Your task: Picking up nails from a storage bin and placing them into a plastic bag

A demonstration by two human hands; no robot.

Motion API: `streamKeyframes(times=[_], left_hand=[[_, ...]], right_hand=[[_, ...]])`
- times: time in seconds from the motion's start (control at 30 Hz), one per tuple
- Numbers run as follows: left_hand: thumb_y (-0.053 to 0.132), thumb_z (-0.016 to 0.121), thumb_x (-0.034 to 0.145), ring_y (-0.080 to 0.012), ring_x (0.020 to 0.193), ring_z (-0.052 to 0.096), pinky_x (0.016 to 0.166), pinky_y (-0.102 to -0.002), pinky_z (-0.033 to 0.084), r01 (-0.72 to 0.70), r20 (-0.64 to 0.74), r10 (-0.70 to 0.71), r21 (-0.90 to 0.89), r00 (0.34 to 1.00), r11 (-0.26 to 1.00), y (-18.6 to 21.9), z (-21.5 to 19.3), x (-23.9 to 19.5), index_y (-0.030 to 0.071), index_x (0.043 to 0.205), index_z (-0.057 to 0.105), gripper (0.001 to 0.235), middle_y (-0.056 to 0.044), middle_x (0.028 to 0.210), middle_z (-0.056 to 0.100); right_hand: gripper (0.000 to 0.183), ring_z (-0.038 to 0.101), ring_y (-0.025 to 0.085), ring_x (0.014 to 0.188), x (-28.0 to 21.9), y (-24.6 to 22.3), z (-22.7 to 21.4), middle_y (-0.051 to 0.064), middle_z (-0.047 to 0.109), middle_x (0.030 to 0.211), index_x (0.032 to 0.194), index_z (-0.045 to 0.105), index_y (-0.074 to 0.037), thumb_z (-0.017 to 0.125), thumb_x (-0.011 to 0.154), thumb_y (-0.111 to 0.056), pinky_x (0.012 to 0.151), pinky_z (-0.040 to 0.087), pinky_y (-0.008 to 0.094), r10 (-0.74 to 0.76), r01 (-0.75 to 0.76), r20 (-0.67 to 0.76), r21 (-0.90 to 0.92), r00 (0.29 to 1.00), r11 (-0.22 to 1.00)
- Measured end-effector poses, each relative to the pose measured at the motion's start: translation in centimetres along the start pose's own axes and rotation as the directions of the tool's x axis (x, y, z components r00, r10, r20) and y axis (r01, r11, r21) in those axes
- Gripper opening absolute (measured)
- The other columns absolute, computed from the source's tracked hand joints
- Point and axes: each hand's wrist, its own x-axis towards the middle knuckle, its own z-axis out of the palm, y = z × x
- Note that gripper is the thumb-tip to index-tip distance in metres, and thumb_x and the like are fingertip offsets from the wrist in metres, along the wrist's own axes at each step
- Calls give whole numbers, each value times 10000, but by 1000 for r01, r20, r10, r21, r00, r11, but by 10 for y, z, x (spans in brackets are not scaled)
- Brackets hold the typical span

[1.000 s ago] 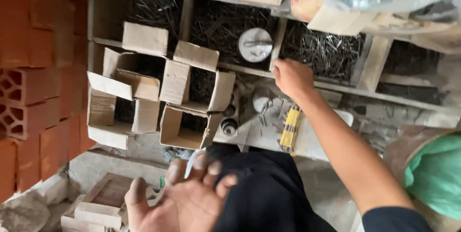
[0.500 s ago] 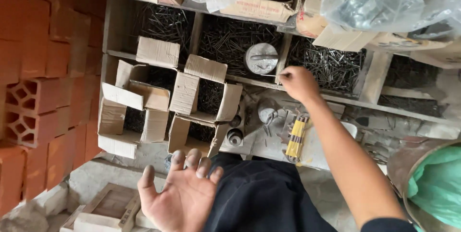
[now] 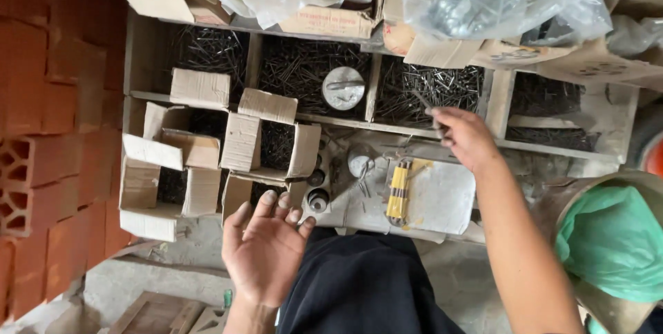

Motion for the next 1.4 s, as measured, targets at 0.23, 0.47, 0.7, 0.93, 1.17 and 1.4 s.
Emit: streamKeyframes(times=[0.23,0.47,0.7,0.93,1.17,1.4], left_hand=[[376,578,948,-253,818,603,834,-444,478,65,-208,-72,-37,975,997,-61,-25,-12,105,955,688,293,-107,970,690],[402,554,938,-242,820,577,797,-436,457,-36,-314,35,2,949,999,-88,-47,-22,110,992,672,320,-93,997,675],[400,566,931,-246,810,586,810,-454,478,-52,-393,52,10,918,999,-86,-53,-21,120,991,651,299,-99,977,662],[362,567,950,-245,846,572,816,-430,455,-27,-346,42,48,937,998,-84,-38,-15,112,1025,641,271,-111,1038,659],[160,512,1017,-230,800,581,737,-363,487,34,-252,91,452,963,891,-128,-123,63,36,1035,572,139,-126,929,589],[364,641,935,-208,937,763,861,-377,567,367,-376,83,925,923,104,-211,-293,177,181,1191,750,333,-40,934,779]], right_hand=[[226,650,115,733,89,55,-56,61,764,987,1162,738,-66,653,952,-70,531,371,225,30,-27,-179,18,983,999],[152,719,100,695,135,61,-53,69,793,941,1075,751,-92,650,962,-72,472,370,221,18,-78,-234,-251,972,965],[255,732,194,967,168,82,-84,51,775,1081,1117,786,-154,641,929,-63,803,590,314,-148,-5,-258,-510,955,860],[234,668,161,814,136,85,-113,12,762,1018,1172,750,-145,555,1044,-166,634,484,326,-9,-126,-322,-395,947,910],[224,652,94,744,53,67,-74,13,747,1033,1193,704,-116,542,1039,-118,573,447,227,-190,139,-226,-221,956,965],[245,696,385,1054,-48,95,-36,220,738,1060,1210,739,-41,628,1064,-205,903,545,470,-486,387,-38,-552,873,738]])
